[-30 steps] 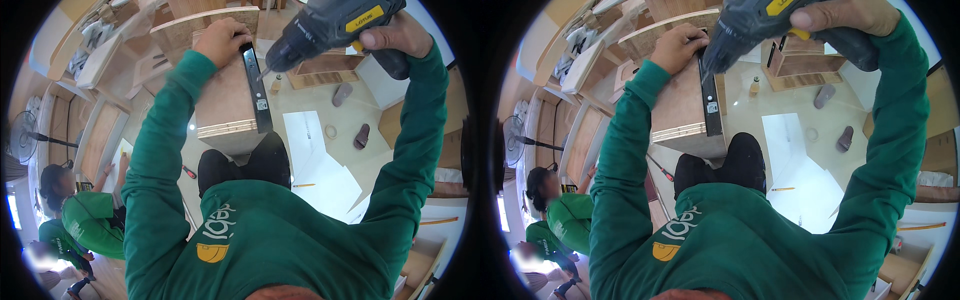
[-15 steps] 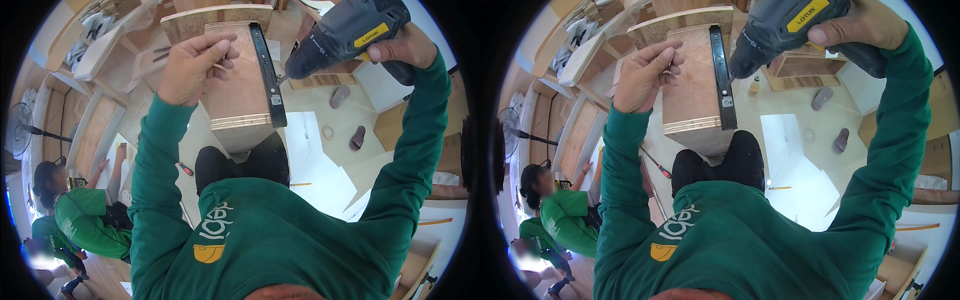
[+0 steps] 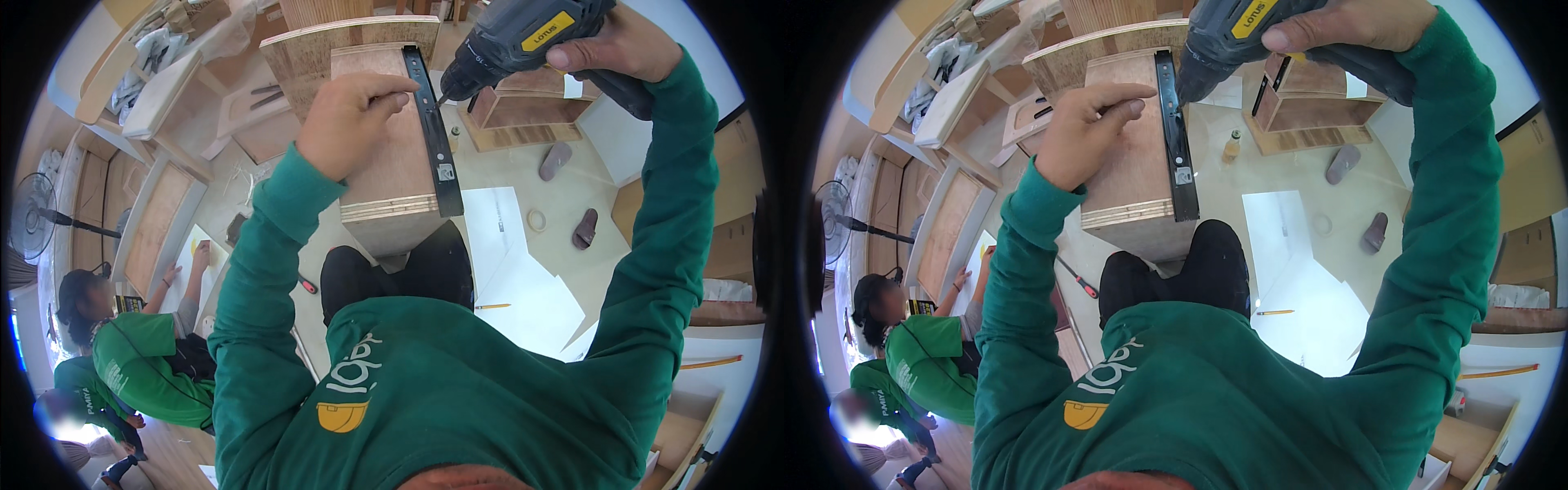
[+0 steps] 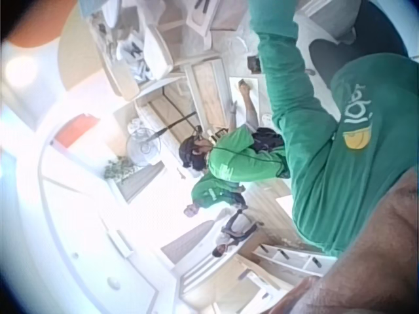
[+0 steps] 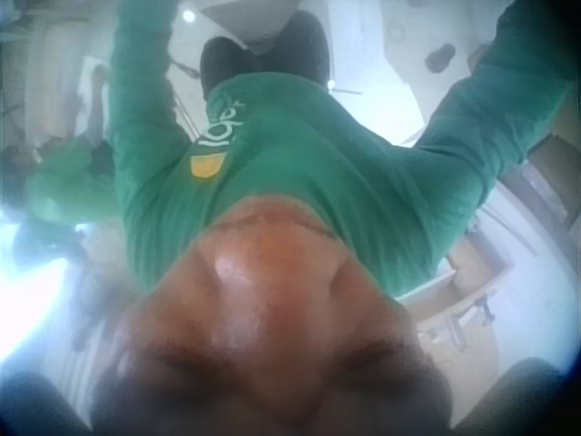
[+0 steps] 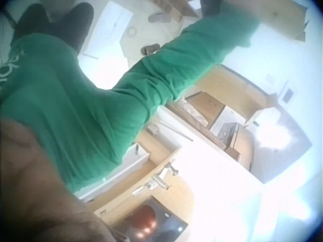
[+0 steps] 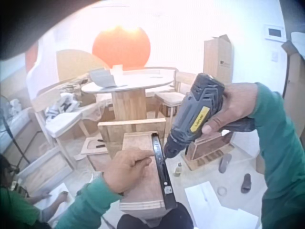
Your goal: The person kneels on the floor and assembles a wooden drawer unit. They mark positions with a pencil, align a metal drawer slide, and secure it using a cordless drill. The drawer is then placed into the cabinet frame.
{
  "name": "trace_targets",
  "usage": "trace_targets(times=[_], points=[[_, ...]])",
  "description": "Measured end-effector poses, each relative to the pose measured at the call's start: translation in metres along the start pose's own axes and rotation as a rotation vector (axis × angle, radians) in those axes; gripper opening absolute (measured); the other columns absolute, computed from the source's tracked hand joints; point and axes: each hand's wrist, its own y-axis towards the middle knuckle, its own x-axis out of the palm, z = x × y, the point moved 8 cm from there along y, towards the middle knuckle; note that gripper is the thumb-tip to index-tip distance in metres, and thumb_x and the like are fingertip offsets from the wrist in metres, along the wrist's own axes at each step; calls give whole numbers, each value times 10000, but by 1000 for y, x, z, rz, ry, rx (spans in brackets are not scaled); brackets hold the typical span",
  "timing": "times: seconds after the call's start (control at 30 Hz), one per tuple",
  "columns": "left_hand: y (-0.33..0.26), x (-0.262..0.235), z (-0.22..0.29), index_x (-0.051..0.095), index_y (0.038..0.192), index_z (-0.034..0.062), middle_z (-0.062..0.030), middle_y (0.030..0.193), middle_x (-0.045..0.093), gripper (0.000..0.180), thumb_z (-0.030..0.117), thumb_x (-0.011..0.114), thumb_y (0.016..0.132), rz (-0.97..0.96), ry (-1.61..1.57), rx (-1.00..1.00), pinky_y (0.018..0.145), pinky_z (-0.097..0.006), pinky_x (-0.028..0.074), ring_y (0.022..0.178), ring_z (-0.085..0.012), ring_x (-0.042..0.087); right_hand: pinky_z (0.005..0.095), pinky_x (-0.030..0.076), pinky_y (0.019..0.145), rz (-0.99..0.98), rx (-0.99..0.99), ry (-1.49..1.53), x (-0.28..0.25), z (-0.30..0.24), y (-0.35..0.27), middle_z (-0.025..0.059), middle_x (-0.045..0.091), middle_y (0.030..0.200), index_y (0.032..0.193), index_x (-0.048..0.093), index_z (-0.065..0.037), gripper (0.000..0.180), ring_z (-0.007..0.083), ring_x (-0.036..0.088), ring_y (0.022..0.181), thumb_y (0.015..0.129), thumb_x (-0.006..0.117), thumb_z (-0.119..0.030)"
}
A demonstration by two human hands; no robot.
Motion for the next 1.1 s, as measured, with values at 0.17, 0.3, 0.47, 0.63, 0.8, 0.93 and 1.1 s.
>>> trace_targets(times=[0.17,0.3,0.47,0.63,0.8,0.93,1.1], points=[[4,15,12,702,1069,46,-152,836,621,213,61,600,882,-109,287,115,735,-376,490,777,-301,620,284,509,917,-88,-149,97,-3,12,7,91,690,1109,1197,617,4,487,169,637,1015,763,822,-78],[4,20,10,704,1048,44,-166,908,641,198,95,614,878,-139,339,92,801,-404,485,881,-351,614,287,510,920,-121,-171,111,0,12,11,96,690,1107,1194,615,8,484,166,636,1016,765,821,-81],[10,24,8,703,1021,32,-167,931,647,181,97,610,880,-155,386,79,824,-415,485,916,-355,617,282,526,891,-128,-146,75,0,11,17,95,695,1089,1183,626,-4,475,160,644,986,763,827,-99],[12,23,1,696,1046,16,-180,969,665,203,85,597,884,-181,266,35,834,-412,488,930,-372,623,276,534,866,-169,-114,-129,-5,-6,35,92,702,1058,1169,638,-16,480,150,649,952,747,842,-115],[17,20,2,698,1042,4,-205,992,675,217,85,588,875,-146,246,37,851,-420,492,945,-384,631,277,533,863,-237,18,-252,-5,-16,37,89,701,1053,1169,639,-22,481,151,648,947,747,842,-133],[15,21,5,712,1028,16,-211,990,682,228,92,571,865,-175,310,38,858,-443,499,949,-381,640,278,532,860,-272,51,-272,-4,-16,42,86,701,1049,1168,640,-27,481,151,647,943,748,842,-146],[18,23,0,711,1025,6,-205,951,691,229,95,573,865,-182,257,40,852,-428,506,916,-374,654,280,531,857,-295,80,-298,-4,-19,44,82,701,1045,1167,642,-33,483,151,645,938,748,842,-164]])
